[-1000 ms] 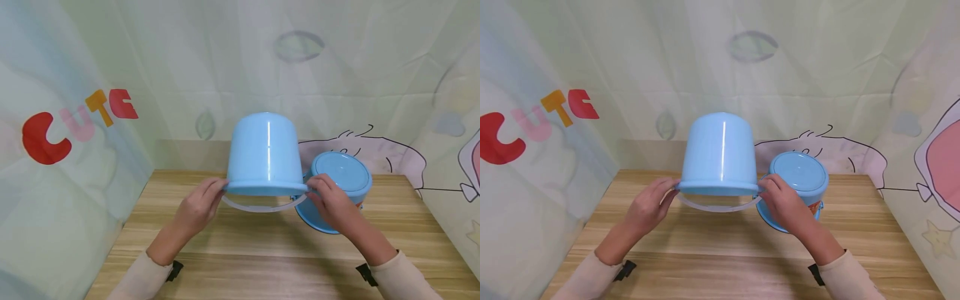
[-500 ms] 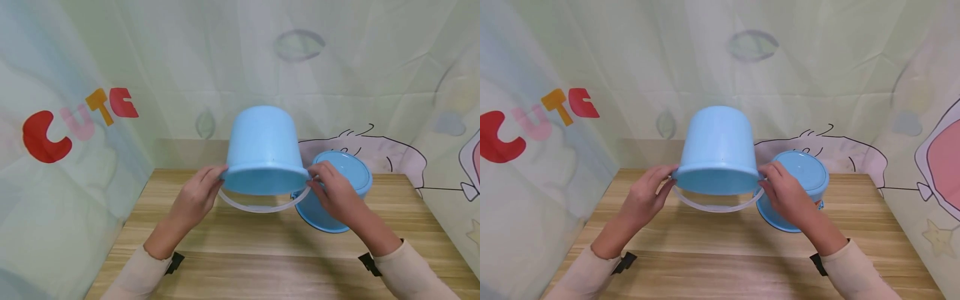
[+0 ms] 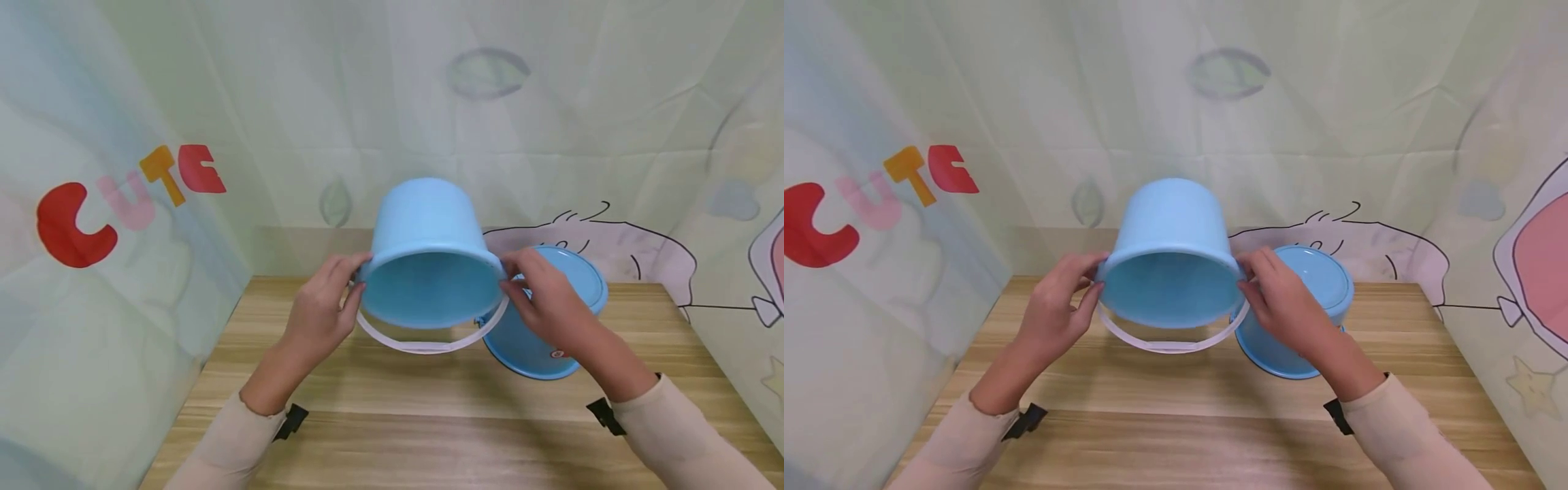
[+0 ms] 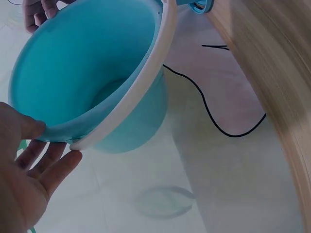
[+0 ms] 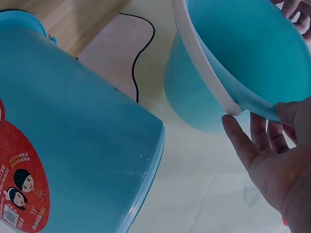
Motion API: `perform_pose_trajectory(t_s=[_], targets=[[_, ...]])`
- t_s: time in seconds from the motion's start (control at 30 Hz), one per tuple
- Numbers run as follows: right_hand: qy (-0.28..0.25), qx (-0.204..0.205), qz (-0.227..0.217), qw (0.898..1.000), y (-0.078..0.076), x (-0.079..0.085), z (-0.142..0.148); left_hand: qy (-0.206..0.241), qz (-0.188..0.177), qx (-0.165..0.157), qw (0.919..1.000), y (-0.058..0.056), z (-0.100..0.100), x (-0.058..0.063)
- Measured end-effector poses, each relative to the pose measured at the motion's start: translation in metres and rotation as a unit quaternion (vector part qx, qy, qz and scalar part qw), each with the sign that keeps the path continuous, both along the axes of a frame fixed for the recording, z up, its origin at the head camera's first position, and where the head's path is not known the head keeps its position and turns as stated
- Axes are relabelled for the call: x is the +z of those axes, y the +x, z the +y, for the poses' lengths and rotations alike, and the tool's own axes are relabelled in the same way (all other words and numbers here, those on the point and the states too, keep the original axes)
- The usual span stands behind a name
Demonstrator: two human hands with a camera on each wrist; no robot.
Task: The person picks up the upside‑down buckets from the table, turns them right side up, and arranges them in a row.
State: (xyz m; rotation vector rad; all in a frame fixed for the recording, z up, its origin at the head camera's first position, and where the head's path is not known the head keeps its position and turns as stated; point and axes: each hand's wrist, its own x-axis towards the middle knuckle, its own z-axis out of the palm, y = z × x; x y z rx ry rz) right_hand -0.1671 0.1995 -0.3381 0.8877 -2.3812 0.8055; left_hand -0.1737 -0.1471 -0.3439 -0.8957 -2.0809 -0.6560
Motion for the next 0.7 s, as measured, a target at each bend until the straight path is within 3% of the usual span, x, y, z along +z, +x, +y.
perform_pose_trajectory(t_s=[0.27,0.7], targets=[[-0.007,0.000,-0.030,1.000,-0.008,0.003,-0.001,0.011,-0.049,-0.008,0.9987,-0.003,0.001,0.003],[0.002,-0.033,-0.105,0.994,-0.016,0.013,-0.002,0.018,-0.121,-0.012,0.9924,-0.007,0.005,0.014]])
